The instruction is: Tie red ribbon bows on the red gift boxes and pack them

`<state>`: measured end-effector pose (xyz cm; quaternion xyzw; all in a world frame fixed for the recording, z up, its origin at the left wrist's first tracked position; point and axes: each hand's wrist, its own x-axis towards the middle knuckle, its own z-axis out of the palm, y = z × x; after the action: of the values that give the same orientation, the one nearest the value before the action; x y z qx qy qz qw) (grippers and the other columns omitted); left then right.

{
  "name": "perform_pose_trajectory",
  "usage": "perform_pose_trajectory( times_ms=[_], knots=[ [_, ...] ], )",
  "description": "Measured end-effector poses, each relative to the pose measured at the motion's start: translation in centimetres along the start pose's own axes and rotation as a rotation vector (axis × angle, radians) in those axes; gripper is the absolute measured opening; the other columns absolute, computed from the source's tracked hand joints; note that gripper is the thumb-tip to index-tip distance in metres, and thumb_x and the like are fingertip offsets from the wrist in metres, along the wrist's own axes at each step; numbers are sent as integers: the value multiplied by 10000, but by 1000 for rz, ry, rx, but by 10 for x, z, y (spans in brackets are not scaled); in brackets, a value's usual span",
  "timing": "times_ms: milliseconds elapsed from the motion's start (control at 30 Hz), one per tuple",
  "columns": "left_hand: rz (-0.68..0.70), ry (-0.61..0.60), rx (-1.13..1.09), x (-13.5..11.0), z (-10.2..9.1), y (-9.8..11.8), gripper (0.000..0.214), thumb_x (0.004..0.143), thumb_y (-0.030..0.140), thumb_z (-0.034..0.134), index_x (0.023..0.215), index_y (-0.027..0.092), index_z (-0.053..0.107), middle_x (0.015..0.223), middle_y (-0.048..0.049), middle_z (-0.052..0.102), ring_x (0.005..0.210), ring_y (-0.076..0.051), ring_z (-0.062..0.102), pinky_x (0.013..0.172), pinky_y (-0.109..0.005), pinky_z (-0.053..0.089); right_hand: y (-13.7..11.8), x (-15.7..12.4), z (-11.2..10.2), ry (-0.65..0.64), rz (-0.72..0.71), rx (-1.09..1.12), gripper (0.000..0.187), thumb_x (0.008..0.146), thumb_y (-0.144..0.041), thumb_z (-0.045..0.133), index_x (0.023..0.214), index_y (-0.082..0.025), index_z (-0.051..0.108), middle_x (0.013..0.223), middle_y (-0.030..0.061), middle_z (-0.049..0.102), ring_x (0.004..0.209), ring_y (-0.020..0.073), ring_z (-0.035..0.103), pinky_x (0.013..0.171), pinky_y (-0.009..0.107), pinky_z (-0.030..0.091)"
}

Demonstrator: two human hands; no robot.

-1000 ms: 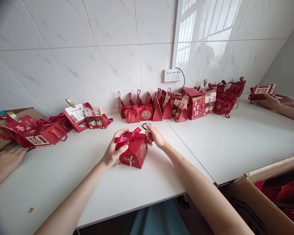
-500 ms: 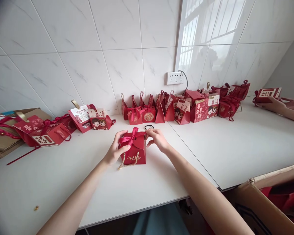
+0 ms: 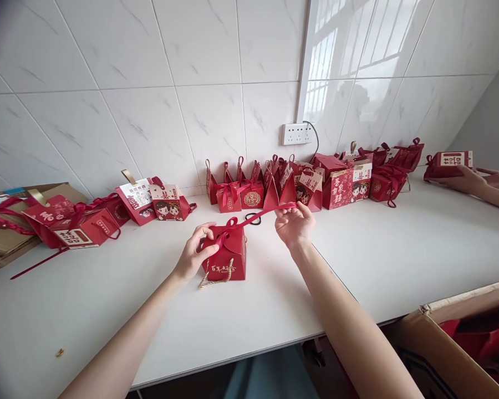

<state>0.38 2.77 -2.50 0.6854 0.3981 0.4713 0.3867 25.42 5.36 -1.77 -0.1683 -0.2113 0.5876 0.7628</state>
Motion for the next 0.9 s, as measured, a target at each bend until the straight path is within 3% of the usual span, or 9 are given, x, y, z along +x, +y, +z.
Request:
perform_pose_trajectory(
  times_ms=[133,300,433,567,667,767,833,900],
  knots=[
    [16,13,84,0,1,3,125,703,320,590,663,221,525,1305,-71,500,1305,-300,341,1044,-444,273,3,-3,5,-17,87,-19,440,766,-500,528,487,-195,377,487,-14,469,451,78,474,289,133,296],
    [27,43,250,-3,2,15,217,716,414,606,644,218,546,1283,-72,527,1278,-307,372,1065,-491,252,18,-4,11,-149,210,-263,457,760,-550,544,495,-189,452,491,1,499,431,101,490,286,175,338],
    [50,19,328,-5,6,20,209,674,371,660,669,218,517,1250,-68,544,1246,-297,406,1073,-488,254,31,-11,11,-375,258,-638,552,747,-705,479,533,-197,455,441,-41,446,348,87,423,298,210,358],
    [45,-39,247,-5,8,16,154,745,345,594,658,221,564,1293,-55,526,1272,-286,392,1076,-458,270,32,-21,12,-528,317,-853,480,744,-599,622,558,-173,503,403,-46,478,336,82,457,351,206,374],
    [19,25,84,-3,6,12,183,748,353,612,645,204,583,1332,-69,502,1263,-294,415,1058,-440,289,29,-25,14,-622,399,-990,387,736,-492,695,626,-144,564,438,-41,520,372,72,475,384,191,389],
    [-16,131,-277,3,-1,11,205,714,334,638,608,180,555,1286,-84,551,1185,-281,495,968,-388,375,29,-25,15,-587,451,-892,354,697,-415,742,592,-149,534,470,-34,519,405,77,473,378,195,408],
    [-79,215,-585,7,-10,13,178,655,293,648,597,178,525,1073,-87,657,1039,-252,579,857,-357,437,29,-23,15,-529,455,-777,361,673,-407,741,561,-163,500,453,-41,479,397,81,444,347,199,395],
    [-147,310,-851,11,-20,15,125,607,244,617,614,183,508,743,-37,657,795,-194,615,727,-319,463,28,-21,15,-490,437,-706,363,675,-424,704,549,-178,469,438,-55,418,393,78,404,325,193,367]
  ],
)
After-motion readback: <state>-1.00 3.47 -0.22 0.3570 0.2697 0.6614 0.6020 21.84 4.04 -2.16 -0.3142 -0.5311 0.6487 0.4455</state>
